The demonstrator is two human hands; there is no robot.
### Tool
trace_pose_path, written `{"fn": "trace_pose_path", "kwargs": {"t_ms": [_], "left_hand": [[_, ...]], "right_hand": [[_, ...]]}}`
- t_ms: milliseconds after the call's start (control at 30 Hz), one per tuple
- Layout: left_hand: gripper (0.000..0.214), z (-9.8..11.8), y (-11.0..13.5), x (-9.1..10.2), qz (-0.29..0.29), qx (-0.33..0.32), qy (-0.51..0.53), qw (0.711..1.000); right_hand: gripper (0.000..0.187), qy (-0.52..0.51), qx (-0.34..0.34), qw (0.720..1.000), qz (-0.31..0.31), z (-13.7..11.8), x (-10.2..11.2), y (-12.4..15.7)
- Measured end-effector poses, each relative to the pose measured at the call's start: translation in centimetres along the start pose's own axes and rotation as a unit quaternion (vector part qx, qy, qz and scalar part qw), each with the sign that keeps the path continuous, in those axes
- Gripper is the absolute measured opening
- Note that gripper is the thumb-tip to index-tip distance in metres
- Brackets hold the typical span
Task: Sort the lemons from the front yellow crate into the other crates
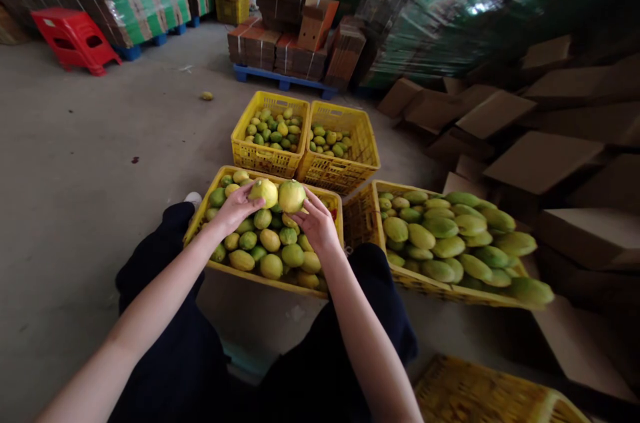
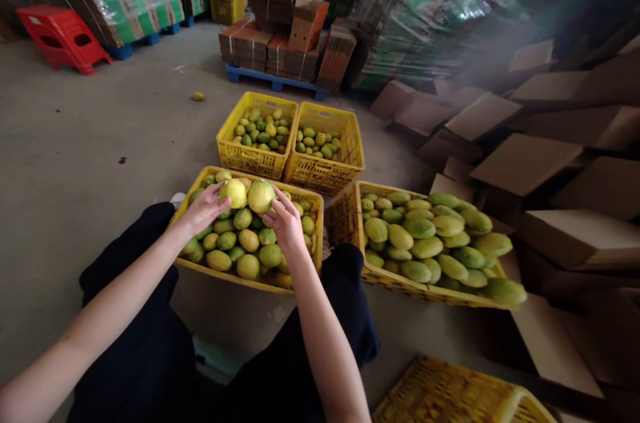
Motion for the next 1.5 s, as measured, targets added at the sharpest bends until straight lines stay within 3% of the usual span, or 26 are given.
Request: {"fn": "trace_pose_path", "kwargs": {"t_ms": [200,400,567,767,1000,1200,1267,1367,1500], "left_hand": [[0.049,-0.8,-0.3,0.3,0.007,0.022,0.018,1.0],[0.034,-1.5,-0.4,0.0,0.011,0.066,0.042,0.997],[0.025,-1.6,-0.2,0.1,0.044,0.091,0.037,0.994],[0.024,-1.2,-0.2,0.5,0.092,0.08,0.031,0.992],[0.027,-1.0,0.2,-0.3,0.042,0.066,0.007,0.997],[0.031,-1.6,0.0,-0.2,0.036,0.063,-0.043,0.996],[0.042,-1.4,-0.1,-0.2,0.025,0.035,-0.093,0.995],[0.06,-0.2,0.2,-0.4,0.013,-0.078,-0.185,0.979],[0.063,1.9,1.1,-0.6,0.043,-0.247,-0.3,0.92]], "right_hand": [[0.052,0.013,0.023,1.0,0.012,0.2,-0.6,0.5],[0.052,0.02,-0.057,0.998,-0.013,1.7,-1.5,0.8],[0.04,0.031,-0.064,0.997,0.027,1.8,-0.8,0.7],[0.039,0.015,-0.063,0.998,0.005,1.9,-1.2,0.6],[0.036,0.016,-0.072,0.997,-0.008,2.1,-1.1,0.4],[0.044,0.059,-0.061,0.995,-0.044,2.7,-2.0,1.0],[0.047,0.067,-0.041,0.996,-0.034,2.8,-2.0,1.1],[0.05,0.121,0.048,0.991,-0.001,1.7,-1.5,1.2],[0.052,0.244,0.233,0.941,-0.012,-1.3,-1.8,1.7]]}}
Point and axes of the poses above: each hand's wrist, its own y-axis away from the middle knuckle, its own x-axis out of the back of the hand, z = x × y, the point moved 7 cm from there along -y, towards the middle knuckle, and after that the axes turned 15 degrees about -y, right-handed, at the moved point
